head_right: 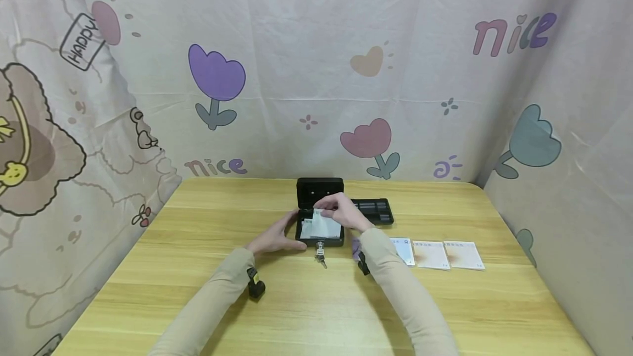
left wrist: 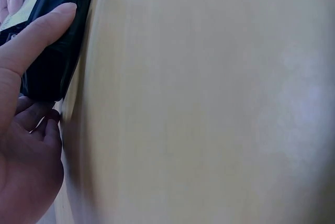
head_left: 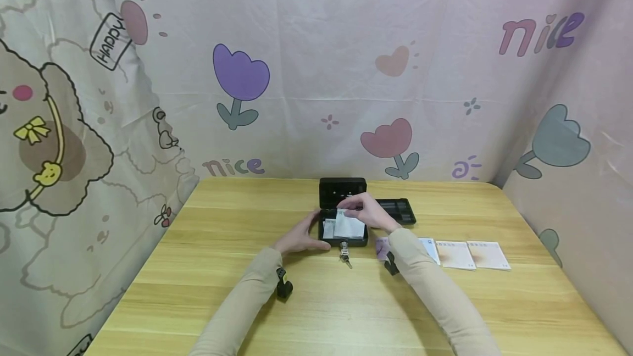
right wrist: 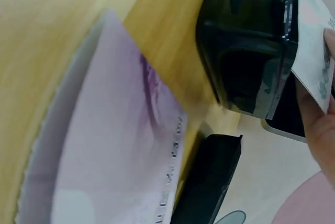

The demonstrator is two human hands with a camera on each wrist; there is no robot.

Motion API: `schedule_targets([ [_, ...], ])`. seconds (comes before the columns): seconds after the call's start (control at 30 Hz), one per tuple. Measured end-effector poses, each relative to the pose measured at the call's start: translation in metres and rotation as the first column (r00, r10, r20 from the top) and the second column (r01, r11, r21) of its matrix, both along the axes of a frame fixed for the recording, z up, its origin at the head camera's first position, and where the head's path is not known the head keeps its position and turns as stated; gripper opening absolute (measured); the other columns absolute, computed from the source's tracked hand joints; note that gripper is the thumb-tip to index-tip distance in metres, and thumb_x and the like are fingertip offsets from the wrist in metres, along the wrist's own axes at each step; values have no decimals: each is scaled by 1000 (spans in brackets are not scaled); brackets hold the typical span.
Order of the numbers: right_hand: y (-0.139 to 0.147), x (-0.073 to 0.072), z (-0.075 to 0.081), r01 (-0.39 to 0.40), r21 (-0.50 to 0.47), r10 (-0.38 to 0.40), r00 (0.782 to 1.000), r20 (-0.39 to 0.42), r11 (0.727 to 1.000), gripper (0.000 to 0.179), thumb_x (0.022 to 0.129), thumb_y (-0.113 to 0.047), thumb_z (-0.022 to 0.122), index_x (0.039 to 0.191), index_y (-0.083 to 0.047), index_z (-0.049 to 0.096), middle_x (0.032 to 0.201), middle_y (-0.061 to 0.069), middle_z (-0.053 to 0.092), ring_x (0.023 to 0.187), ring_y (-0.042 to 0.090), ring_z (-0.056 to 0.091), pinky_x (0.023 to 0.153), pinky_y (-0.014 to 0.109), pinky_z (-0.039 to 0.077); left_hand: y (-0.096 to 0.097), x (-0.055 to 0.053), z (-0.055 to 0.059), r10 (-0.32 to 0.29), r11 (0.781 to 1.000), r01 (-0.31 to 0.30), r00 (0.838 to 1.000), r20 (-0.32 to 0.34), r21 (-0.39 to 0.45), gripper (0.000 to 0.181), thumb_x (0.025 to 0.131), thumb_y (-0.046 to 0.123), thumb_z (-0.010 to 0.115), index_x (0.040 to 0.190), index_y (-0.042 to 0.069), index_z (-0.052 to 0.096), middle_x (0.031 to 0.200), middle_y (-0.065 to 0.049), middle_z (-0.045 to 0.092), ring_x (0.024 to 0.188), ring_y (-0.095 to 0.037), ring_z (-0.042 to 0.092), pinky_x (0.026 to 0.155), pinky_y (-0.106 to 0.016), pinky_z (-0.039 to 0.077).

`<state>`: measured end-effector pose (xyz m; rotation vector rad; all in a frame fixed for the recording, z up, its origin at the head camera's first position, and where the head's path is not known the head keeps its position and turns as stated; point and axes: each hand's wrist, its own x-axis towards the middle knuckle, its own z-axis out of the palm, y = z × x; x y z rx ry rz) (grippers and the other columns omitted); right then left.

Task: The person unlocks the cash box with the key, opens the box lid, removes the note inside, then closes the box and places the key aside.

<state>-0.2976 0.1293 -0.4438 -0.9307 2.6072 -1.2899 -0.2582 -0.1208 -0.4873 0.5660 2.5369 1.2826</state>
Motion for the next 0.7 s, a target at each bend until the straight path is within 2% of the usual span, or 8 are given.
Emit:
schedule_targets([
  [0.2,0,3,6,12,-29,-13,999,-31,1000,23,94,-3,66,116,-4,74,111,12,76,91,15,67,79,25,56,0,0,1,-5,1000,5,1000,1,8,111,77,26,88,161,6,19,167,-19,24,155,-36,24,128,-54,22],
  [0.33,1,6,11,33,-48,-35,999,-41,998,21,92,-5,69,112,-6,76,103,11,77,85,12,66,76,22,54,0,0,1,-2,1000,2,1000,1,7,111,77,27,88,161,5,19,167,-19,23,155,-36,24,128,-53,22],
  [0.47,3,11,16,50,-68,-52,998,-39,996,18,91,-8,73,108,-6,76,95,11,75,81,12,65,74,21,54,0,0,0,2,1000,-2,1000,5,2,111,77,28,88,160,3,18,167,-19,23,155,-36,24,128,-53,22],
  [0.7,10,20,21,47,-90,-50,998,-32,995,15,90,-10,74,104,-5,77,92,12,75,78,11,65,71,19,54,0,0,1,0,1000,0,1000,9,-15,113,77,30,88,161,5,17,168,-18,21,155,-36,23,128,-53,22],
])
